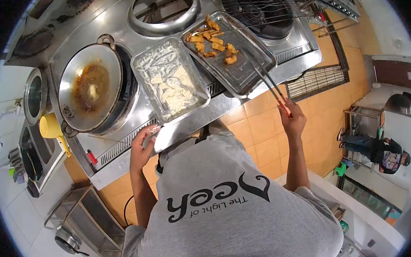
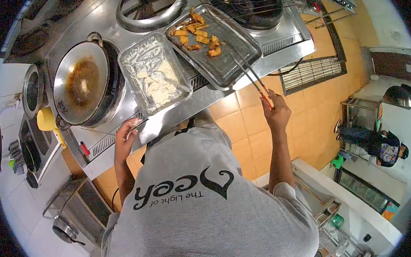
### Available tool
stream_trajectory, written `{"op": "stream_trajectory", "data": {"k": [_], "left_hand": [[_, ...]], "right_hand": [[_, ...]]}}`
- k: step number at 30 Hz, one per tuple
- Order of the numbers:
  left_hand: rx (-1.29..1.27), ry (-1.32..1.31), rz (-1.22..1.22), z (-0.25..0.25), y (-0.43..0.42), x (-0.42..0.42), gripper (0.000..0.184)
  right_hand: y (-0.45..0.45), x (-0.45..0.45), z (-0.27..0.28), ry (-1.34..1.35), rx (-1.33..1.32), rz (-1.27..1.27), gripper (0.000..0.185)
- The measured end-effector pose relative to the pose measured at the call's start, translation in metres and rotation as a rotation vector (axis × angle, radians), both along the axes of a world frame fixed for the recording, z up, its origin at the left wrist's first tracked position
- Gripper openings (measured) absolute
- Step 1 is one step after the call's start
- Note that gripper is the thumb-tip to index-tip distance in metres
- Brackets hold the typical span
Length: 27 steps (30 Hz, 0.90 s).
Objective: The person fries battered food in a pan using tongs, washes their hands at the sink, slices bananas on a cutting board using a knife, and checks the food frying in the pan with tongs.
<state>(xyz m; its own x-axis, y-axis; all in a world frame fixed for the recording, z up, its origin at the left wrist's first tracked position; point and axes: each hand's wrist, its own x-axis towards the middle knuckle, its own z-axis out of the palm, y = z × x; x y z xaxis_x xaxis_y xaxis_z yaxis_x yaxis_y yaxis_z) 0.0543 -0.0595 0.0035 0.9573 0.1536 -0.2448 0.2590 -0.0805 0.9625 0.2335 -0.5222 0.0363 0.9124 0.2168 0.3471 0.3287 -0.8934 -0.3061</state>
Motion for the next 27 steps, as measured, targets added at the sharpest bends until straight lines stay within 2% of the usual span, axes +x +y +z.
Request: {"op": "stream_trajectory", "data": {"k": [7,16,21,27], "left_hand": [[0.072,-0.024,-0.053,0.011,-0.041,0.034,0.032],[0.167,-0.047,-0.089,0.022,-0.093,0.081,0.031],[0.154,-0.065,-0.061,0.016,-0.107,0.084,0.031],[0.151,-0.037,-0.02,0.009,-0.107,0.074,0.031]], "right_hand": [[-0.027,0.015,-0.017,0.139,0.1,-0.079,0.034],[-0.022,0.07,-0.032,0.173,0.009,0.071,0.036],[-0.012,0.097,-0.02,0.23,-0.132,0.105,0.039],[-0.018,0.109,-0.01,0.176,-0.14,0.135,0.038]]}}
